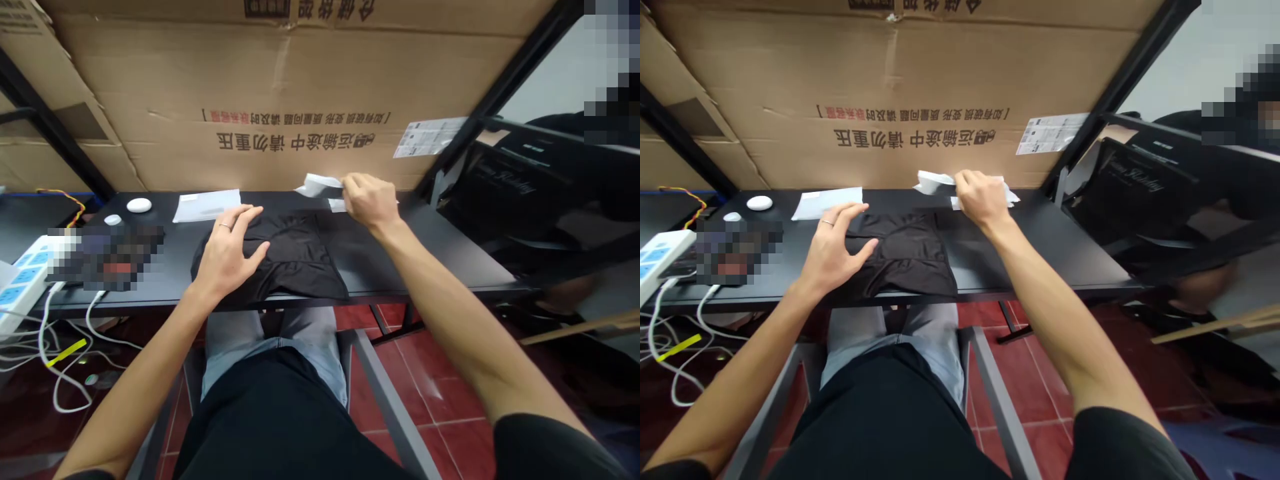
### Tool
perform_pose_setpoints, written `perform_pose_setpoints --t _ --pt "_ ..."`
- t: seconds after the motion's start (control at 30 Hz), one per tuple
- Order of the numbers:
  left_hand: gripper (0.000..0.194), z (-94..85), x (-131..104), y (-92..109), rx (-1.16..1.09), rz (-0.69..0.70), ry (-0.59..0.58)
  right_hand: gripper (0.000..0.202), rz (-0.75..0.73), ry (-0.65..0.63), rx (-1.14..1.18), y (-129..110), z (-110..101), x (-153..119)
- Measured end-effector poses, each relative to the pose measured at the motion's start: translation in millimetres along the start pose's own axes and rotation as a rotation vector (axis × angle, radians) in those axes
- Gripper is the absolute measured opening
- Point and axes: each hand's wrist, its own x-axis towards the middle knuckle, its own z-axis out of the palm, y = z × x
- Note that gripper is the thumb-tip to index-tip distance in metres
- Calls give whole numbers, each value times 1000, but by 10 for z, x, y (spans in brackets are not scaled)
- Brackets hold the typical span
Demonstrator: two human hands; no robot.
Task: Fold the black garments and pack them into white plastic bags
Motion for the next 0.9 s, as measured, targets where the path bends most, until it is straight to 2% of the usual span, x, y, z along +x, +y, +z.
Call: perform_pose_setpoints --t 0.1,0.17,0.27,0.33,0.43,0.53,0.73,0.9 --pt "78 63 133 66 68 55 -13 40 -194 54 108 -579 -83 -161" --pt "77 122 168 84 95 83 -56 44 -289 45 111 -936 -106 -297" --pt "53 219 109 78 105 111 -126 43 -388 -19 96 -1306 -96 -511" --pt "33 270 21 61 127 120 -172 40 -434 -64 101 -1401 -91 -631" --pt "24 296 -100 32 160 107 -222 39 -515 -96 167 -1321 -124 -743" --pt "22 268 -154 10 186 69 -232 42 -531 -114 237 -1083 -198 -793" --pt "22 215 -131 58 241 27 -222 18 -311 -167 383 -700 -334 -828" --pt "24 211 -110 199 208 23 -215 23 -158 -194 465 -630 -371 -856"
